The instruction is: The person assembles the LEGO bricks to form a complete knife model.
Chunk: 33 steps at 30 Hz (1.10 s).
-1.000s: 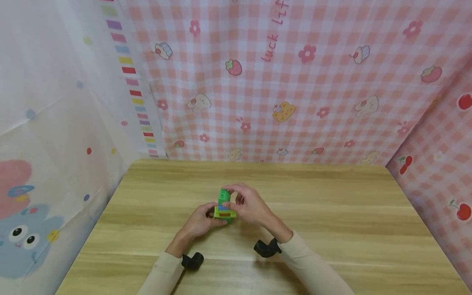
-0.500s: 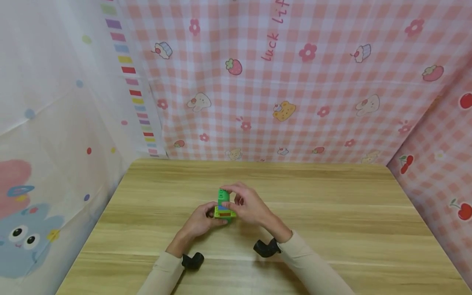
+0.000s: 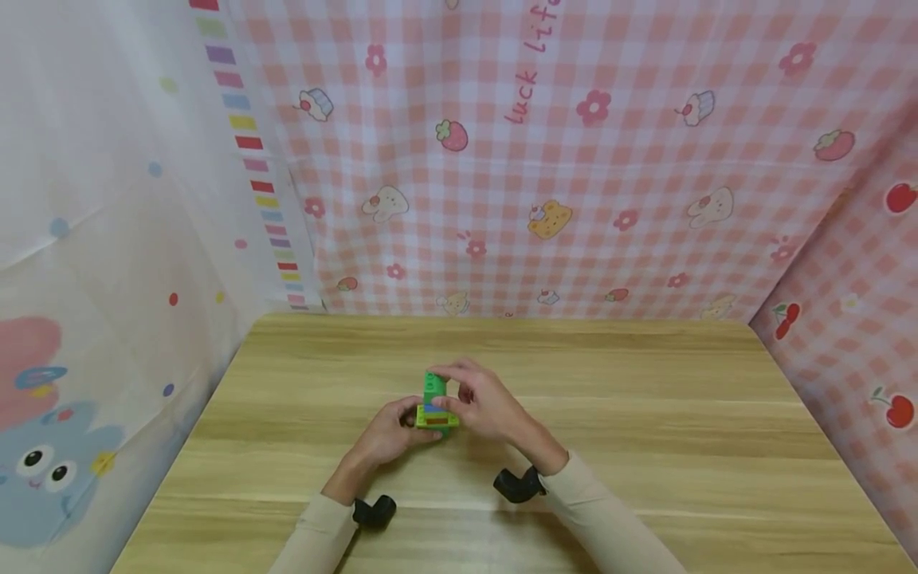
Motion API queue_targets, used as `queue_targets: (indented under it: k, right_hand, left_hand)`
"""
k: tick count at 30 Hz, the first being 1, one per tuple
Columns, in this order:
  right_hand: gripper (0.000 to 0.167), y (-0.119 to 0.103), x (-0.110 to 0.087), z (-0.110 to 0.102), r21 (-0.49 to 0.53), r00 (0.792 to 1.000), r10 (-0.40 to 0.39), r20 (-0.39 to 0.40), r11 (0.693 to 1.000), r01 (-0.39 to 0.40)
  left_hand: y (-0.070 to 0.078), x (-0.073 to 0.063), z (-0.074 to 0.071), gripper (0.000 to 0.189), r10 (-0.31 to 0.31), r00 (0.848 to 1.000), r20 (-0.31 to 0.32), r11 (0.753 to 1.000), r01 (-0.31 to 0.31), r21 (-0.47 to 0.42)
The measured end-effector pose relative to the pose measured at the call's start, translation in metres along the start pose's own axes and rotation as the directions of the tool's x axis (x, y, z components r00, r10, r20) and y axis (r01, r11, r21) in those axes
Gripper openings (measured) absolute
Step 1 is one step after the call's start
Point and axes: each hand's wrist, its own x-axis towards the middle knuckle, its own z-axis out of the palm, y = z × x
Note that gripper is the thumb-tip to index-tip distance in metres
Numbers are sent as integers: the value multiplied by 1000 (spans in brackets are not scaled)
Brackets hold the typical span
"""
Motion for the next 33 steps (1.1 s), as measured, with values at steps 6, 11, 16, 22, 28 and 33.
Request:
queue_targets:
  k: [6,11,16,22,28,33]
  right_hand:
    - [43,-1,0,-1,-33,1000,-5,15,999,6]
    - [44,-3,0,-2,-56,1000,2,28,998,0]
    - [44,0,-1,0,-72,1000,-24,11,997,25]
    - [43,6,-4,5,-110,995,-94,-39,990,89]
    - [43,7,-5,8,-112,991,-116,-64,988,108]
    - [43,7,-5,10,-146,991,-117,-70,984,105]
  left_hand:
    - [10,-6,-4,36,7,1000,28,1000,-7,-11]
    - [-7,3,0,39,0,1000,29,1000,1,-13]
    - [-24,11,2,43,2,1000,20,1000,-2,-9]
    - [-26,12,0,44,3,999,33,1000,-3,-19]
    - [-27,12,0,43,11,999,37,1000,-11,-11]
    - [-25,12,-1,42,9,999,30,1000,-8,-11]
